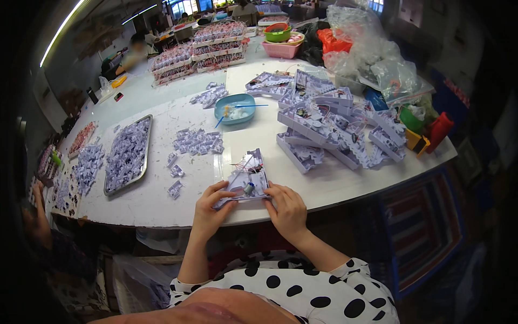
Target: The recorder is assembling small white and purple plastic components, inserting a small electronic motor/unit with wires and a circuit board into the plastic housing.
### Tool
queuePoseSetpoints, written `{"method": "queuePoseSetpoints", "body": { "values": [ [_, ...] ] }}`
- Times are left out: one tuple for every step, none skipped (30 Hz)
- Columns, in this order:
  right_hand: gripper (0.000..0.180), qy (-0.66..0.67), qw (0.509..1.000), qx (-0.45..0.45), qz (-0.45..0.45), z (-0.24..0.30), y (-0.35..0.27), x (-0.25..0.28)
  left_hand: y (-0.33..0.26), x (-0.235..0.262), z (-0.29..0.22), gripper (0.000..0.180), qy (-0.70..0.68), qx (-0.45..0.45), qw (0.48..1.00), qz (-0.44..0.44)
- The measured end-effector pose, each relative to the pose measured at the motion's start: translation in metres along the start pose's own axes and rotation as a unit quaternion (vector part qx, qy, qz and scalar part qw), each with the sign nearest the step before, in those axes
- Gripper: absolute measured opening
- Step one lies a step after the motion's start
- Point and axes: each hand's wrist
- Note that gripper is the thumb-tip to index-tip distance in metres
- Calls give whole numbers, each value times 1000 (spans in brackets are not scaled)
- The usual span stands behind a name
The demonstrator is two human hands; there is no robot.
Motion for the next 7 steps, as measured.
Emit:
{"method": "queuePoseSetpoints", "body": {
  "values": [
    [32,0,1000,0,0,0,0,0,0,0,0,22,0,0,1000,0],
    [32,-4,1000,1,5,-1,-1,0,0,0,1,22,1,2,1000,1],
    [32,-9,1000,2,9,-1,-1,0,0,0,1,22,2,3,1000,1],
    [32,-7,1000,1,11,0,-1,0,0,0,2,22,3,5,1000,2],
    [32,-7,1000,-3,13,1,-1,0,0,0,2,23,6,-4,1000,-4],
    [32,-7,1000,-8,15,1,-1,0,0,0,2,23,9,-14,1000,-9],
    [33,-10,1000,-2,14,-1,-2,-1,1,0,3,24,16,-14,1000,-6]
  ]
}}
Point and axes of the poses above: each hand's wrist, its own y-axis towards the middle knuckle, its own x-axis out of the back of the hand, z = x × y, and after that the axes turned 12 degrees about x, right-handed
